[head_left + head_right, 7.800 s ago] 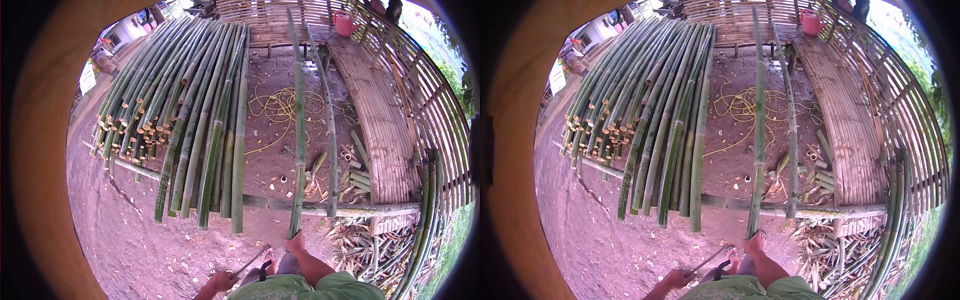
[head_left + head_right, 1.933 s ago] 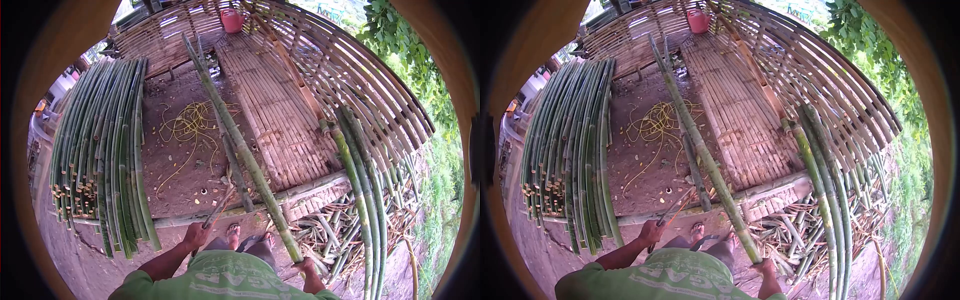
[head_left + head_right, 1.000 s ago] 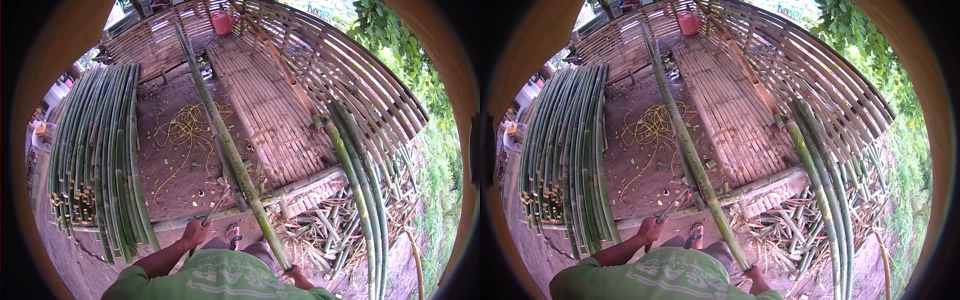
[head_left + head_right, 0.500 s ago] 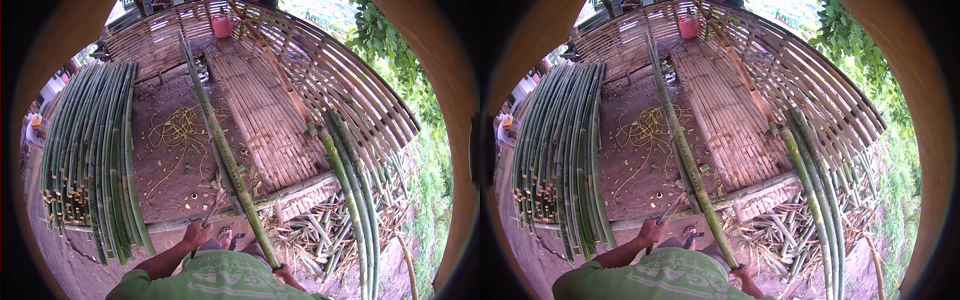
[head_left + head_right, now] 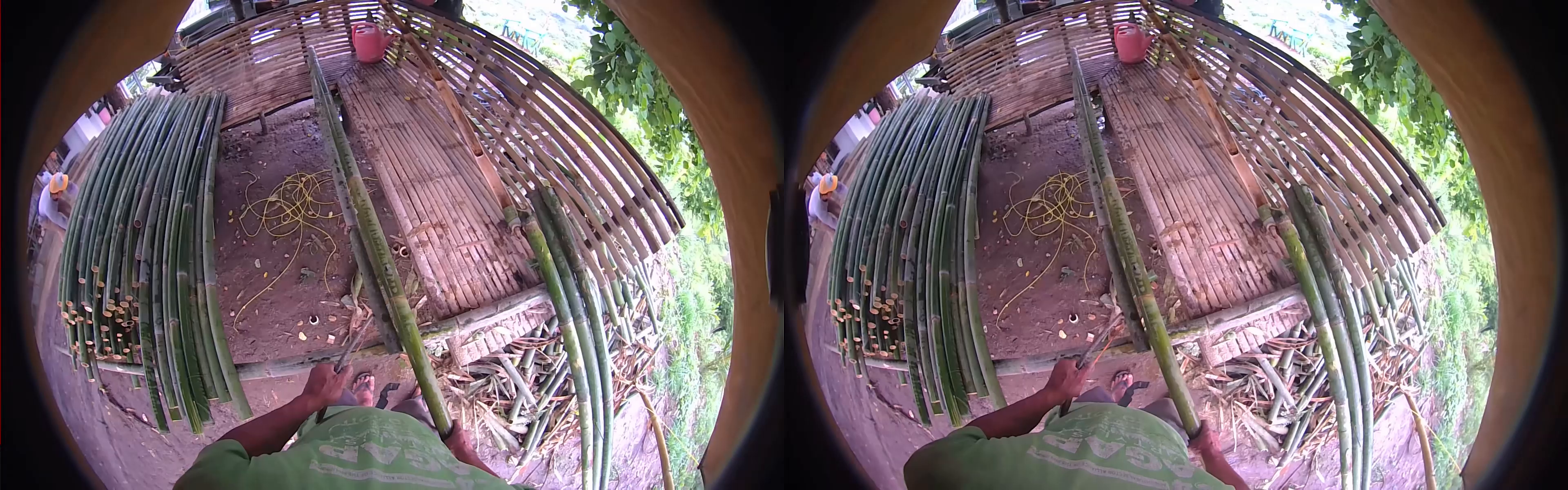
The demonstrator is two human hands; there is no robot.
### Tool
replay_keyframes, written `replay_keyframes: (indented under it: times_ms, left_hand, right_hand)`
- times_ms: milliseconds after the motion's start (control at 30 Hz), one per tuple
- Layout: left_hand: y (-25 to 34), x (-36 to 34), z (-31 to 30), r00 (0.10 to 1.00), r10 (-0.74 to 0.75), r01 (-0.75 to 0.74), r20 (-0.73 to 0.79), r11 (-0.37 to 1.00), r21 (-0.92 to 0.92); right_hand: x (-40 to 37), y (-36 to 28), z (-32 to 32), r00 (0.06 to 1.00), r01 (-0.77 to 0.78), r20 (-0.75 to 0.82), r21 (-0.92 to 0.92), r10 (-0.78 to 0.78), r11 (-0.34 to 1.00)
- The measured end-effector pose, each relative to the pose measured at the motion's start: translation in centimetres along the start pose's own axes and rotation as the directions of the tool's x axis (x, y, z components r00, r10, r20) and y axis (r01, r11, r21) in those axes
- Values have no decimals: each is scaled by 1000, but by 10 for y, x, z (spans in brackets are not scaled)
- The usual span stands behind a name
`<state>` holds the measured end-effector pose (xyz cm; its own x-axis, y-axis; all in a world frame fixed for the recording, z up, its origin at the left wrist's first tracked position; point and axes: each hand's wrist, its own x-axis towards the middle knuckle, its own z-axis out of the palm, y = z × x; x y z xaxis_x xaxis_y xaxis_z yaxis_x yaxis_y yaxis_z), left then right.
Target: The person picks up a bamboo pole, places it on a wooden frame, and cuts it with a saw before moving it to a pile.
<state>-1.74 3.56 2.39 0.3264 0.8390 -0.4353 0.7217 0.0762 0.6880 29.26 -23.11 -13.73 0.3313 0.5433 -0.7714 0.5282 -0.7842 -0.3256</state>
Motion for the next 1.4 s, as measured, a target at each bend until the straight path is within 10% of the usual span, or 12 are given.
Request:
replay_keyframes:
  times_ms: [767, 1067, 1400]
  left_hand:
    - [-34, -3, -22, 992, 72, -58, -108, 991, 124]
    - [-48, -82, -155, 984, 169, -171, 55, 984, 39]
    - [-25, 28, 3, 889, 439, -447, 130, 893, 39]
  right_hand:
    - [84, -127, -32, 987, 150, -44, -140, -157, 979]
    - [53, -157, -44, 997, 18, -80, -26, -20, 1000]
    - [56, -150, -39, 998, -8, -70, -8, 7, 1000]
